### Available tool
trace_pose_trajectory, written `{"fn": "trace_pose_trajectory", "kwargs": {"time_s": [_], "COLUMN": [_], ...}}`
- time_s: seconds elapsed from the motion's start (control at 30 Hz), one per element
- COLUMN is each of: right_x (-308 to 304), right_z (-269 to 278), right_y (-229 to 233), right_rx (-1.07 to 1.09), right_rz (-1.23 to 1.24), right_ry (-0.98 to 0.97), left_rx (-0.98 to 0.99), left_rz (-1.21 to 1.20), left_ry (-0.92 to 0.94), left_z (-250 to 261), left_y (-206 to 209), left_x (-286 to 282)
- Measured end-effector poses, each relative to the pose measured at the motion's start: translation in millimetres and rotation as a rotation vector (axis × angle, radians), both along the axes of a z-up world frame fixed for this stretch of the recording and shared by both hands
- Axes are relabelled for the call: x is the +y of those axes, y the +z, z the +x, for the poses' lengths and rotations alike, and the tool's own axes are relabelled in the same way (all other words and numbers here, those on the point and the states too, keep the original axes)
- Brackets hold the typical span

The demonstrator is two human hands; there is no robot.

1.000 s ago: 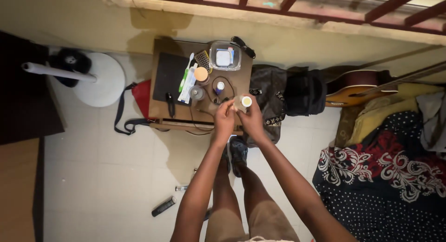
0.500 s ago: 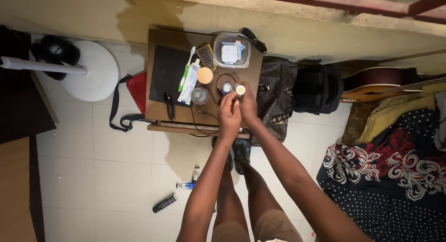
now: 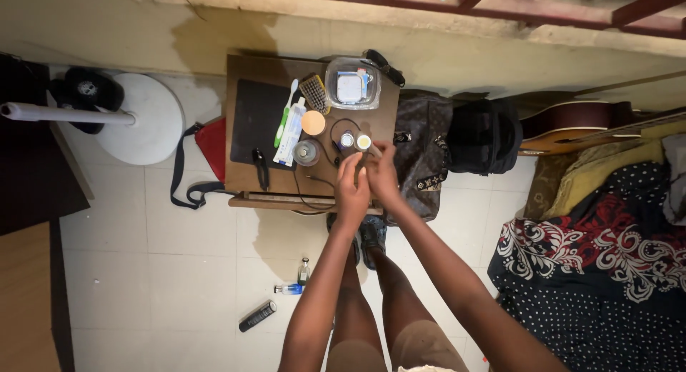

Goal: Picking up and moving various items around the room, including game controllers, a bottle, a watch, and a backpack.

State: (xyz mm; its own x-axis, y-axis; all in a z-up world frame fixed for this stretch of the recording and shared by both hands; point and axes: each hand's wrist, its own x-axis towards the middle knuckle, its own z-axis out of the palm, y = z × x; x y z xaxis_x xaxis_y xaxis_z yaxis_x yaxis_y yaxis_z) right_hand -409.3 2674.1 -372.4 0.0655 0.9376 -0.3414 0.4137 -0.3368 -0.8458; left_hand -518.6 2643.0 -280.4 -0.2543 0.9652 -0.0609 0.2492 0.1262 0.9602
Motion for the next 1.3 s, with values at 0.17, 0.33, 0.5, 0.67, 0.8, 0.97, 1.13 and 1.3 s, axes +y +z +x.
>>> {"fn": "trace_pose_trajectory", "kwargs": {"time_s": [0.17,0.33,0.5,0.67,0.8,0.97,1.13,1.3], "right_x": [-42,-64,-92,-119,-133,-138,-153,-190], "right_z": [15,7,3,3,19,42,65,84], "right_y": [68,196,283,343,356,394,424,413], "right_rx": [0.246,0.223,0.237,0.335,0.305,0.392,0.354,0.384], "right_rz": [0.149,0.3,0.336,0.308,0.307,0.268,0.375,0.182], "right_ry": [0.017,0.14,0.285,0.446,0.574,0.788,1.089,1.157], "left_rx": [0.067,0.088,0.09,0.148,0.225,0.263,0.232,0.282], "left_rz": [0.037,0.097,0.061,0.172,0.188,0.22,0.186,0.086], "left_ry": [-0.008,0.014,-0.123,-0.114,0.004,0.244,0.505,0.626], "left_z": [-6,-19,-41,-49,-35,3,58,108], "left_y": [52,120,193,261,288,302,300,314], "left_x": [-24,-49,-83,-121,-156,-205,-253,-308]}}
